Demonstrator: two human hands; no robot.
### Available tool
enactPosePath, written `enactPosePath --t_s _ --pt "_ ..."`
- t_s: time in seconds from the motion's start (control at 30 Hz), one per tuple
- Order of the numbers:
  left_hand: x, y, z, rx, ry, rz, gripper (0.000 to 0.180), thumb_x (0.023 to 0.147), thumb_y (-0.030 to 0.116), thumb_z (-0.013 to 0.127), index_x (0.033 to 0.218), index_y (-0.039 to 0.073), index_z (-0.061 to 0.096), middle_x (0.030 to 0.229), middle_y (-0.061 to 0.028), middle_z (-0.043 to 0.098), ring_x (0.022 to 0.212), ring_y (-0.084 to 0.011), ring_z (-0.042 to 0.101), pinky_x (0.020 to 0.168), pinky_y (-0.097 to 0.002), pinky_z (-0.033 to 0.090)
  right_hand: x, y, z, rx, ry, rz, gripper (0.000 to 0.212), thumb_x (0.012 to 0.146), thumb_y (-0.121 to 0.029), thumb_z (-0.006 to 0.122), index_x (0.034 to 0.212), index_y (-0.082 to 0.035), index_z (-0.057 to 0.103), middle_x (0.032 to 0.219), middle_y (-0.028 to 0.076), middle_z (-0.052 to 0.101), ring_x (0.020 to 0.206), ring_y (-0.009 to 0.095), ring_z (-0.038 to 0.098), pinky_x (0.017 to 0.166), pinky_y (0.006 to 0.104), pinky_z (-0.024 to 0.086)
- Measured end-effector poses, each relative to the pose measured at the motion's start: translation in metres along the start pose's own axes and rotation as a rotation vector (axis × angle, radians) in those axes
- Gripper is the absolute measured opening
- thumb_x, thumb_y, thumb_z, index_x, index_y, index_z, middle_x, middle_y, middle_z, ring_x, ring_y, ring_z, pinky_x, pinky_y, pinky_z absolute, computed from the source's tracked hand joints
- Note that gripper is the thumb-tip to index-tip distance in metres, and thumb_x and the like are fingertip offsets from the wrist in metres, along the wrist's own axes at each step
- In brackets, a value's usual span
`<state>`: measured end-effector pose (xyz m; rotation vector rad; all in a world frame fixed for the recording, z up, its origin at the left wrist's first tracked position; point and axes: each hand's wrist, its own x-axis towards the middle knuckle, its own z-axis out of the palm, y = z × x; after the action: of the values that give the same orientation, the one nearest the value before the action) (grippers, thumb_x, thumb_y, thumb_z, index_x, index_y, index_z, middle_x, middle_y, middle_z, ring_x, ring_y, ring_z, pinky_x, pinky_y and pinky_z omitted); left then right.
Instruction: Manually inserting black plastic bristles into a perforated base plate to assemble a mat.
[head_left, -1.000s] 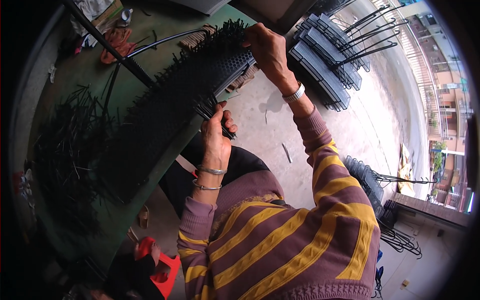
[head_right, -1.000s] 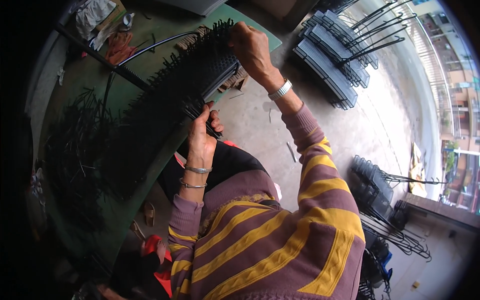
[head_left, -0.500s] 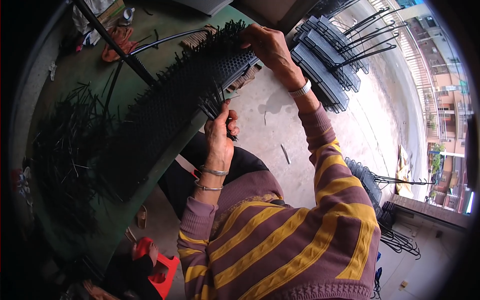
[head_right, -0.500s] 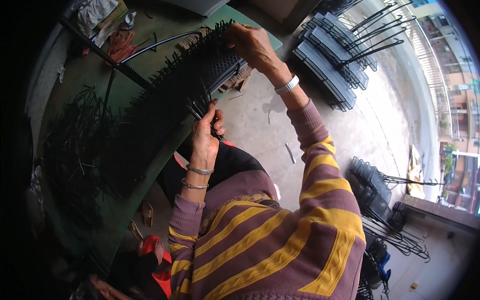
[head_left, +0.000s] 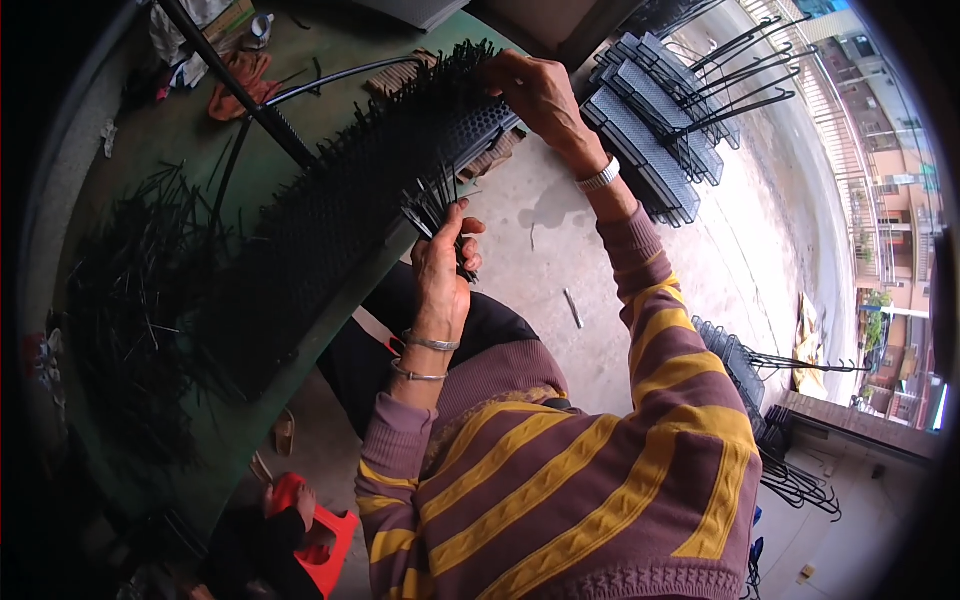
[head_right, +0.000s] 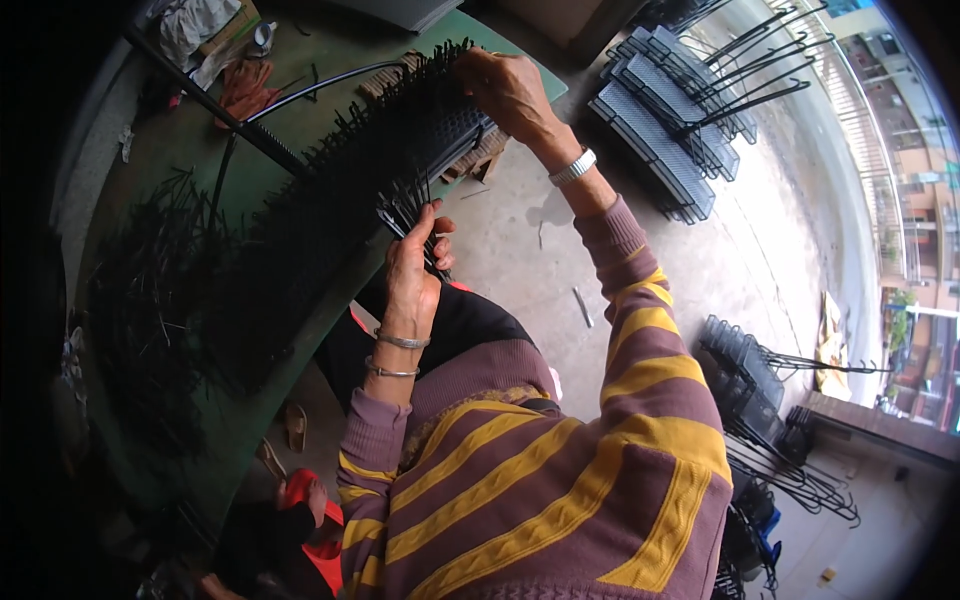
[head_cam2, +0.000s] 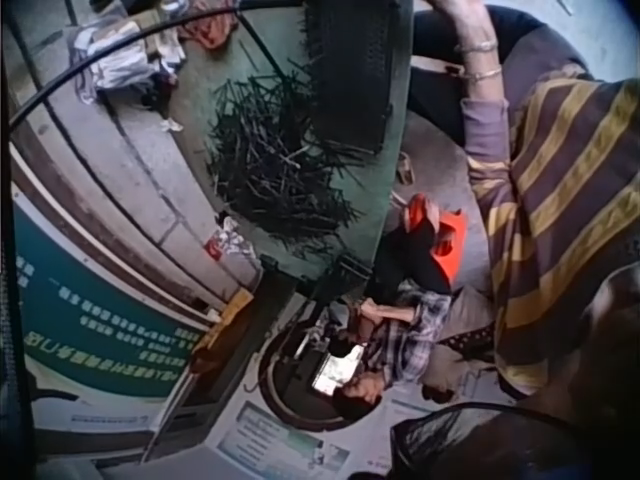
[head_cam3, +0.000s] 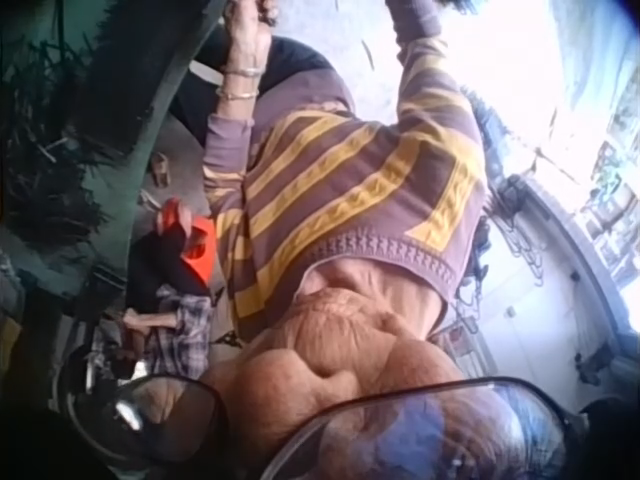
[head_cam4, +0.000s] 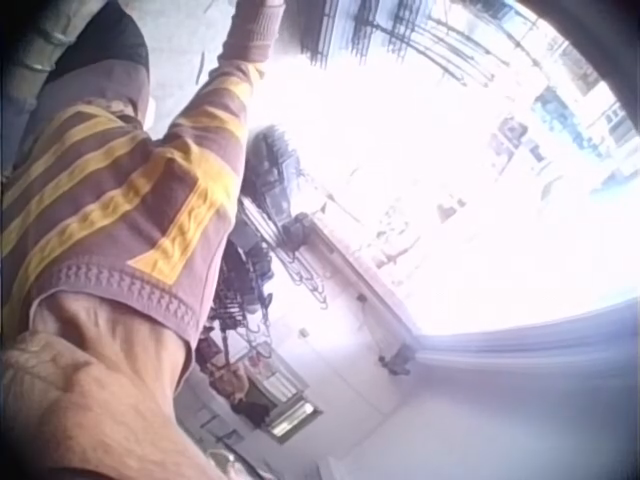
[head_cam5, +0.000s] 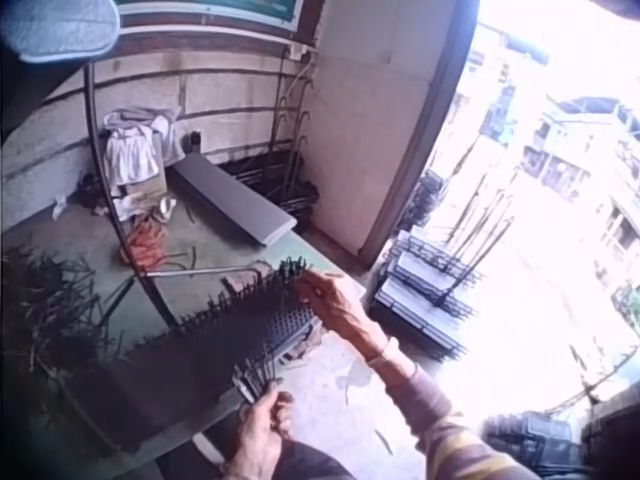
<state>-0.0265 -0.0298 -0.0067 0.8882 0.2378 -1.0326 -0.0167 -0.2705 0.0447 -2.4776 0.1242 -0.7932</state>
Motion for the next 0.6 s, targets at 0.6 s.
enactPosePath --t_s 0.6 --pt "-0.003 0.0 0.003 -0.035 0.008 -0.005 0.024 0.093 0.026 0.064 0.107 0.006 0.065 0.077 0.0007 0.056 0.057 -0.0064 0.04 0.051 -0.0228 0.031 0.006 0.006 0.005 -0.266 -0.033 0.013 0.005 0.082 -0.007 0.058 0.084 -0.007 0.062 0.069 0.01 0.06 0.062 0.03 0.06 0.057 0.0388 0.048"
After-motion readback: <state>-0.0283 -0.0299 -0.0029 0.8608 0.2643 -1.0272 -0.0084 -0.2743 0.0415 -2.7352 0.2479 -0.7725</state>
